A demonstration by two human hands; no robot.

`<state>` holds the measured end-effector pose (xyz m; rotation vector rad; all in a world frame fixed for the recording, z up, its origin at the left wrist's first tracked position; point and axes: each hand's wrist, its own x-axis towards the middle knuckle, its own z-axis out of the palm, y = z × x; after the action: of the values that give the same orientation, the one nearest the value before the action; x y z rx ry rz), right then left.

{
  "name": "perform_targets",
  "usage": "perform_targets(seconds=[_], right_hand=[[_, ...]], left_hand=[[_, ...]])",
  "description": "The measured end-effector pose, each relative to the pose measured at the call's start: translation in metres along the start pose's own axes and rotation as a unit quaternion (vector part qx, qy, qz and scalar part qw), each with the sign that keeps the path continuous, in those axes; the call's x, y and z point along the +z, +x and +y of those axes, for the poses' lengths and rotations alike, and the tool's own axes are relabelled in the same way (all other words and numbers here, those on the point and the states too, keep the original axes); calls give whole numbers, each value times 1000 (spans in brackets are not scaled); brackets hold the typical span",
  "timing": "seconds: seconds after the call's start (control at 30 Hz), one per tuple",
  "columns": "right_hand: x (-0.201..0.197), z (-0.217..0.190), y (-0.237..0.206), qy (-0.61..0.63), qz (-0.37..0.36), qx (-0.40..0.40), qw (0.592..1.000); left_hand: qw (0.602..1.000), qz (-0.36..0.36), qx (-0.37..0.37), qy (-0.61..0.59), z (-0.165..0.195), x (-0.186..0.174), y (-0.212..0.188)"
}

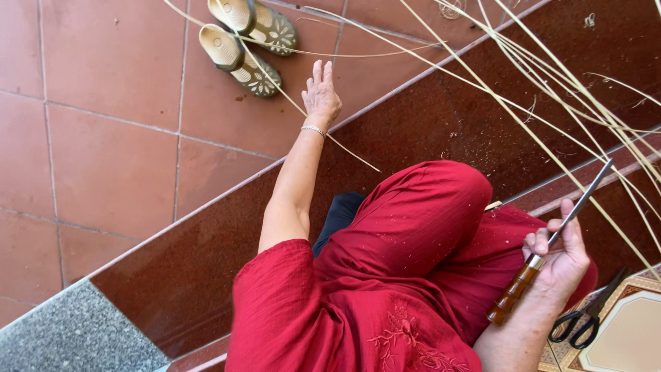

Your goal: The person sits on the floor and uses a knife to shave thin strips from bamboo rods. The person holds the rod with one hand and draws the knife along its length to remove the outer layer, repeating the process on multiple rods.

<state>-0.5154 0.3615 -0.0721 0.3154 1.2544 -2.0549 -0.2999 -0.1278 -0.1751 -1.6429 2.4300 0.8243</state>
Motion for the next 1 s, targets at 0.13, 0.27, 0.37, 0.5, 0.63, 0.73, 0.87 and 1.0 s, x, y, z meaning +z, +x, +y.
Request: perform_targets(seconds=[0.13, 0.27, 0.37, 0.5, 0.63, 0.73, 0.87, 1.0], right_hand=[[8, -3, 4, -20, 22, 1, 1000], [14, -8, 6, -6, 8, 15, 1000], [17, -9, 7, -20, 6, 17, 1000], [23, -9, 7, -40, 22, 12, 999], [30, -5, 13, -29, 28, 19, 999], [34, -5, 16, -29, 20, 21, 999], [32, -9, 8, -36, 17, 13, 999], [28, -9, -3, -33, 2, 9, 999]], left_hand=[[997, -82, 1, 17, 14, 6, 37], [989, -139, -20, 35, 27, 15, 68], [987, -150, -13, 55, 32, 22, 82], [986, -144, -3, 88, 32, 30, 98], [984, -133, 0, 115, 28, 36, 109], [988, -53, 61, 130, 19, 40, 110], [979, 62, 171, 88, -13, 32, 88], [959, 124, 251, 46, -55, 6, 35]])
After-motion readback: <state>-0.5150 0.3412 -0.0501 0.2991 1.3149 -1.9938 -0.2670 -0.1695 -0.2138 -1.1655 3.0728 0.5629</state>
